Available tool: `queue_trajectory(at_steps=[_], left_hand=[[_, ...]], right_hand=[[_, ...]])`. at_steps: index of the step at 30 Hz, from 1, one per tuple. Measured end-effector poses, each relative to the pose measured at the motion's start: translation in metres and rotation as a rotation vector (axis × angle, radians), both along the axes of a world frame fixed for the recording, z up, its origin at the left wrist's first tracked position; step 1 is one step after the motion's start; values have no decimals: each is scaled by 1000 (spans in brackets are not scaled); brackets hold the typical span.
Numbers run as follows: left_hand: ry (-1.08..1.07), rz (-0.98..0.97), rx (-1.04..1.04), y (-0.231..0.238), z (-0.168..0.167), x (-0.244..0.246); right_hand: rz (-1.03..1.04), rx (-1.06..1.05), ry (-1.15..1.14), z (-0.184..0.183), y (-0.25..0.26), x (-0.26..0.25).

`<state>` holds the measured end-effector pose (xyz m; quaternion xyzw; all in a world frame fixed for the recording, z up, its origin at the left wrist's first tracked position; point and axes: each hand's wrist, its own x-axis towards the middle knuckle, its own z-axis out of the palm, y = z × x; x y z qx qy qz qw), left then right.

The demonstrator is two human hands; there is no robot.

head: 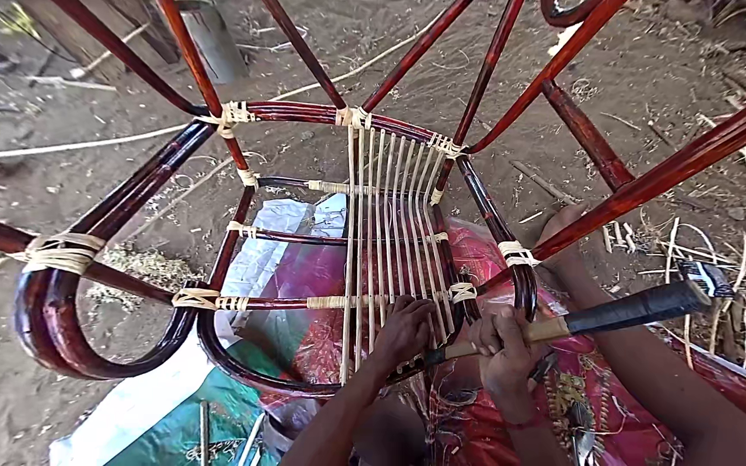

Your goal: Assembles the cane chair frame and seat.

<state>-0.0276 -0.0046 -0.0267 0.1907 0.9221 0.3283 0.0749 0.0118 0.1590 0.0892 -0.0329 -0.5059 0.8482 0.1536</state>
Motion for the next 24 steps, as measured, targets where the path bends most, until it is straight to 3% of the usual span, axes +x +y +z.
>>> queue_trajectory(at_steps=[4,7,9,15,20,23,24], left_hand=[[-3,-127,-128,-2,8,4],[6,-192,-194,1,10,3],[4,-194,-214,2,10,6],[-36,-126,-163,-3,8,5],[-156,41,-40,5,97,33],[-527,141,-226,13,143,74],[-579,219,-234,16,134,96]], right_hand=[[109,390,-2,19,20,25],[124,814,-95,42,40,13],[102,955,-63,49,40,-2],[-50,846,-127,17,3,-62],[-96,850,-119,-22,-5,-104],[-141,834,-125,-24,-5,-108],[-158,852,-134,-22,-5,-109]])
